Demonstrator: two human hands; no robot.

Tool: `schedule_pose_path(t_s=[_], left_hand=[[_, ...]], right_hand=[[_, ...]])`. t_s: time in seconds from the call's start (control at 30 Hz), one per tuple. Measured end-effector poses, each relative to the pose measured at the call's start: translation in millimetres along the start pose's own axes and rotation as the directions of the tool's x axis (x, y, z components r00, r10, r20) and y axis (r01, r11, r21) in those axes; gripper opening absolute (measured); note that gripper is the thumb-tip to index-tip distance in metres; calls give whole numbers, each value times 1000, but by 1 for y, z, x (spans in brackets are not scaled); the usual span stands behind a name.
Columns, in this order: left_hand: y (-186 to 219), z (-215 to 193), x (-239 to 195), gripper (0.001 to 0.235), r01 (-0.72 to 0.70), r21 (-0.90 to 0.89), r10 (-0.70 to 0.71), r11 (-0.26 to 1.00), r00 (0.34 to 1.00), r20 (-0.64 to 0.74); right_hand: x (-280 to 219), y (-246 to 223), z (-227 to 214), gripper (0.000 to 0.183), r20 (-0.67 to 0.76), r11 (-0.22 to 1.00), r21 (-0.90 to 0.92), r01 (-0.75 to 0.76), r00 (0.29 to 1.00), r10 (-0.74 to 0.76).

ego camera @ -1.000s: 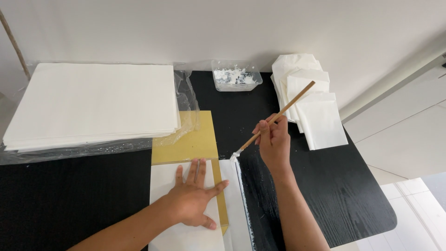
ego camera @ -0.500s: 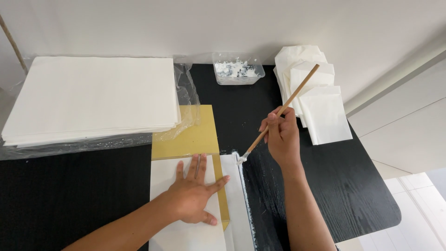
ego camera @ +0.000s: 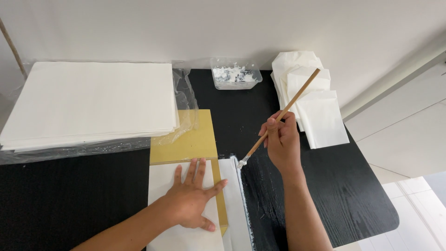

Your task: The person applies glue to the edges of a white paper box using a brush, then places a sheet of white paper over a gold-colored box and smooths it down. They continue to apply glue to the edges of the paper covering the box.

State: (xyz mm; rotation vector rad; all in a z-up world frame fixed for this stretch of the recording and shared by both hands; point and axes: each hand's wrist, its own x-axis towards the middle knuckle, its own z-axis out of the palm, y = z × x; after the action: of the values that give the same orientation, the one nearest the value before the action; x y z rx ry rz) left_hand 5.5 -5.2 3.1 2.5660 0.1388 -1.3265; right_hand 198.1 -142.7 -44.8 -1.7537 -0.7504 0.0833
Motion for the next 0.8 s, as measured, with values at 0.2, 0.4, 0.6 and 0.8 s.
schedule_pose_path(t_s=[0.2,0.4,0.6,0.8], left_hand=[[1,-1,-1,104,11,-37,-11,999,1000,3],[0,1,1,106,-7,-15,7,1000,1000,1],[0,1,3,105,-3,-14,3,1000,1000,6],[-1,3,3,105,-4,-9,4,1000,1000,-4]], right_hand=[[-2,-1,8,17,118,997,-74,-15,993,24],[-4,7,15,15,95,989,-145,39,995,-25],[-2,9,13,18,3,980,-164,111,994,-112],[-1,10,9,13,-76,981,-1,196,978,-196]])
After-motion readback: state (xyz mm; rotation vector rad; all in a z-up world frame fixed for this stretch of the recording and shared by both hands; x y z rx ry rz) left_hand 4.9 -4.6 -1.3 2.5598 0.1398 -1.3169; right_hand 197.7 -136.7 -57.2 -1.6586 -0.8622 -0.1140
